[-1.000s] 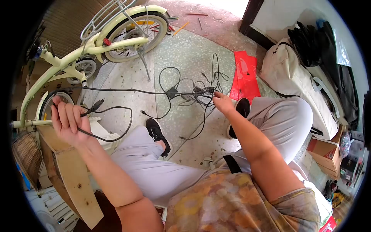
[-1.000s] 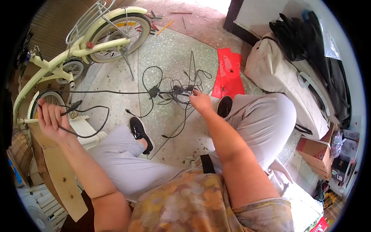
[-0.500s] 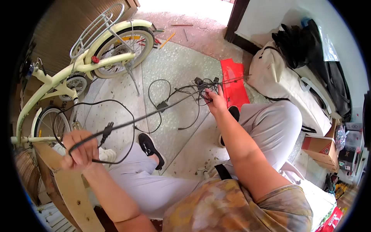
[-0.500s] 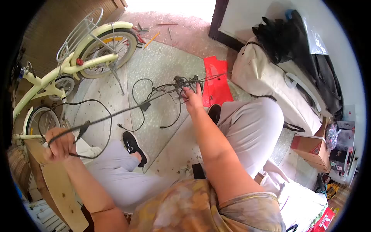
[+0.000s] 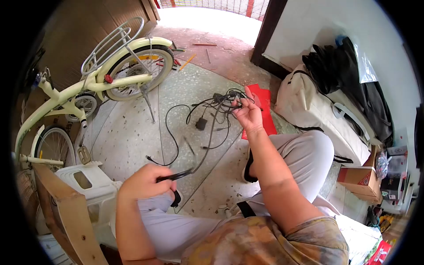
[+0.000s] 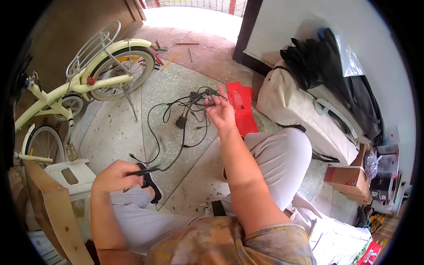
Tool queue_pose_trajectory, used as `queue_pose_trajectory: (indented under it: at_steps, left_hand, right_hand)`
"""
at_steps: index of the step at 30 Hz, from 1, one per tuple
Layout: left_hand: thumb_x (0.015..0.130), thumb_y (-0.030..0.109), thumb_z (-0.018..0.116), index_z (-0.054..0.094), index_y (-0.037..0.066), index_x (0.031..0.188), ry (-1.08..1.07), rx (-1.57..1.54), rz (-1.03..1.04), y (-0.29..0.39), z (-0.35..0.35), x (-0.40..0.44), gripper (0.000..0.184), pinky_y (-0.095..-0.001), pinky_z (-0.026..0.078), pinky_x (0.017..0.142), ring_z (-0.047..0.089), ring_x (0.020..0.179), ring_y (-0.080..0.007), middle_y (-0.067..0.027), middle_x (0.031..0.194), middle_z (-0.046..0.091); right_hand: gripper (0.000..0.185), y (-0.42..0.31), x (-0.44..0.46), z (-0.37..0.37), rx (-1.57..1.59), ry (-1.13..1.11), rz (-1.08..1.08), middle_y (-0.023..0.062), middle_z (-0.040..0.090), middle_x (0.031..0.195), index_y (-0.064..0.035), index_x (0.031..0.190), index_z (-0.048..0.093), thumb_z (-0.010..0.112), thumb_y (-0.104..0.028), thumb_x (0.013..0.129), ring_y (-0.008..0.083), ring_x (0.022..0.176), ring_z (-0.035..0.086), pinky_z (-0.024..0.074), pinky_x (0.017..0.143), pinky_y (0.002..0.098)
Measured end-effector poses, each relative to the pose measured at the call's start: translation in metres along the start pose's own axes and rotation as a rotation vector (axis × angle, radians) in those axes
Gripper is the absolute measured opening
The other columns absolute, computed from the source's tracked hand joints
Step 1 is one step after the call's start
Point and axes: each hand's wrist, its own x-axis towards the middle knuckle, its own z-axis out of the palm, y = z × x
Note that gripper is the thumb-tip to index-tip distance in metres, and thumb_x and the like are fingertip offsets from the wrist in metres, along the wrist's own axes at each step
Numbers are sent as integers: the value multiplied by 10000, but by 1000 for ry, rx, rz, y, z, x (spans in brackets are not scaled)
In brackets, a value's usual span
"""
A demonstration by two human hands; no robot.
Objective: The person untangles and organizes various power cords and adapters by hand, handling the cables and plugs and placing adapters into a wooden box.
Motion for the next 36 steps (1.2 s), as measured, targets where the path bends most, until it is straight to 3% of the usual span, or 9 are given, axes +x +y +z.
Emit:
queue_pose_trajectory:
  at_steps: [5,14,16,17,19,26,29,32,36]
  left_hand:
    - [700,137,522,541,30,937,-129,285,-133,-41,20,37,261,-252,397,508,504,571,-119,-44,650,545]
    - [759,291,540,531,33,979,-140,470,-115,-84,41,68,339,-304,444,630,578,728,-237,-124,782,601]
    - [811,293,498,522,15,972,186,395,-57,-76,40,74,322,-297,448,666,583,752,-215,-103,829,604]
    - [811,293,498,522,15,972,193,390,-65,-72,39,77,322,-297,448,666,583,752,-215,-103,829,604]
    - [866,287,431,510,13,981,295,-160,-6,-63,39,80,307,-298,449,703,580,789,-193,-97,881,594]
    - [872,236,403,505,6,934,312,-1035,-29,-54,47,84,259,-318,447,747,564,803,-193,-109,898,574]
    - [836,245,426,532,62,898,317,-1230,45,-58,49,84,221,-313,428,715,536,757,-157,-44,795,555]
    - [798,283,404,542,80,891,340,-1279,201,-73,45,82,263,-330,424,719,531,763,-160,-36,808,563]
    - [792,345,337,547,70,866,418,-1311,96,-51,34,74,354,-301,407,665,537,766,-169,-47,824,579]
  right_hand:
    - [381,0,-1,10,93,-138,90,11,406,575,-95,1202,387,378,-75,822,186,719,428,395,688,324]
    - [342,24,-19,51,162,-324,312,-8,304,506,-69,1178,407,357,-117,843,172,685,368,356,656,299]
    - [340,34,-27,60,133,-362,355,-9,305,507,-67,1170,417,365,-116,838,173,689,367,350,656,299]
    - [338,39,-31,64,102,-402,384,-11,307,508,-65,1162,427,374,-114,832,174,692,366,345,656,299]
    - [334,48,-41,75,80,-431,415,-12,311,510,-64,1153,437,381,-117,828,174,695,365,340,657,299]
    - [307,65,-70,94,-83,-580,507,-16,316,491,-16,1056,508,425,-102,773,160,634,378,340,639,297]
    - [262,59,-82,103,-524,-721,491,-33,392,534,11,935,562,409,-27,725,81,505,353,299,529,222]
    - [258,55,-98,110,-752,-753,563,-46,419,579,7,939,563,434,-12,717,43,520,345,271,502,187]
    - [254,42,-107,113,-946,-839,783,-45,451,646,-26,952,571,454,-21,726,22,532,330,240,474,166]
